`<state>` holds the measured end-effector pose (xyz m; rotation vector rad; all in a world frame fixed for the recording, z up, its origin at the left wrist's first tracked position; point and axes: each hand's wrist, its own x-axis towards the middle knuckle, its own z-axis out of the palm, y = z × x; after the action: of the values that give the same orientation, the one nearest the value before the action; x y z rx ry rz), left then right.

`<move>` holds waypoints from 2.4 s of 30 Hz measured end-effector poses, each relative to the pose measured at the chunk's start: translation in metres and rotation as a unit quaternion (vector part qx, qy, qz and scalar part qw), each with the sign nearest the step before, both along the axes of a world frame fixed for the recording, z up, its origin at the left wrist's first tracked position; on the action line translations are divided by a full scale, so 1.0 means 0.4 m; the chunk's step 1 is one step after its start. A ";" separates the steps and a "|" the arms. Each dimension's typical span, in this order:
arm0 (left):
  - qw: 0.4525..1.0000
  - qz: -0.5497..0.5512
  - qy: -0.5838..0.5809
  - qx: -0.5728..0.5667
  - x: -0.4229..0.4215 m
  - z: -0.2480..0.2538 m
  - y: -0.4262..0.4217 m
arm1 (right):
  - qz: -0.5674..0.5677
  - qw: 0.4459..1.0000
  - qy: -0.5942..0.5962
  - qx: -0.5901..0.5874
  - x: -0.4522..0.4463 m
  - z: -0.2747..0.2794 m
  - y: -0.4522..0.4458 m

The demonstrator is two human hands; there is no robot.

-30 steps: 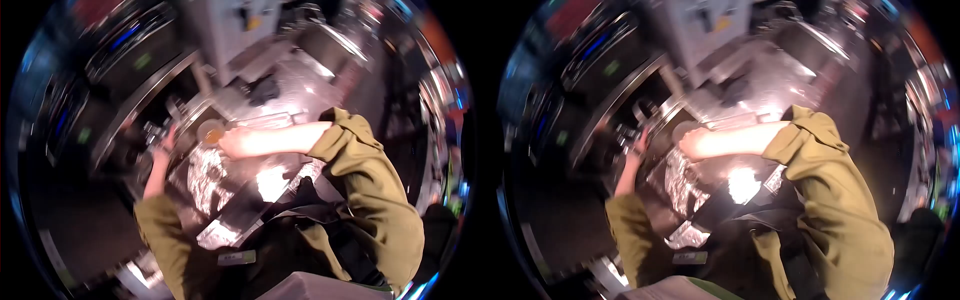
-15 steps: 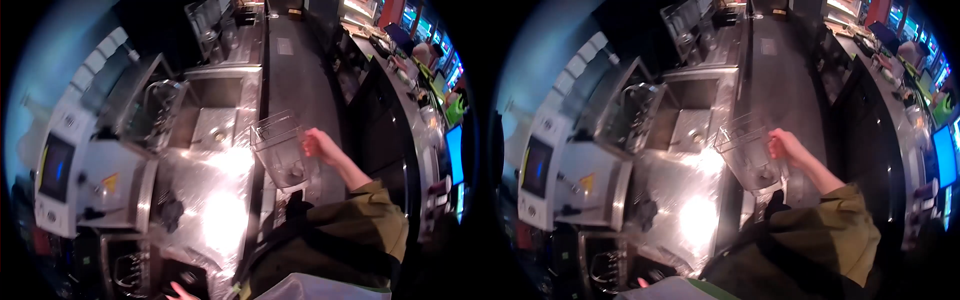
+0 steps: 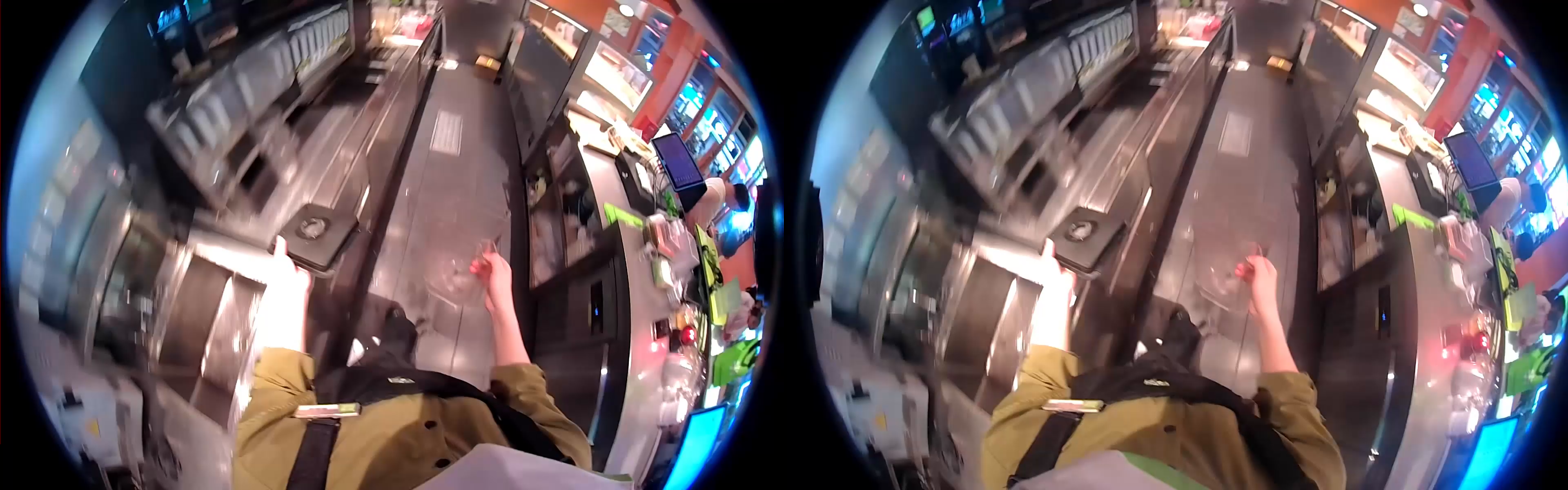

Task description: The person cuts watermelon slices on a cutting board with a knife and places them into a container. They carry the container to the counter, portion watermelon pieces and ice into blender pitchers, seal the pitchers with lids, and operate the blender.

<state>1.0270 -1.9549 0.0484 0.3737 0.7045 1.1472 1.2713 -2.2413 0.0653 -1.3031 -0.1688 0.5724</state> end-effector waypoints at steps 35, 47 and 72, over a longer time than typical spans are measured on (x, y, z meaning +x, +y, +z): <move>0.873 -0.355 0.195 0.273 3.628 0.088 1.489 | 0.083 0.984 -0.046 0.152 3.349 0.137 1.908; 0.908 -0.057 0.311 0.275 4.300 0.126 2.176 | 0.321 0.906 -0.207 0.181 4.470 0.239 3.063; 0.762 0.576 0.179 -0.234 4.538 -0.130 2.620 | 0.547 0.540 -0.627 0.123 4.827 -0.191 4.039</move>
<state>2.8422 -0.9071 -0.0035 -0.3800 1.6427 1.9957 3.2020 -0.6259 -0.0113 -0.9391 -2.3338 0.4545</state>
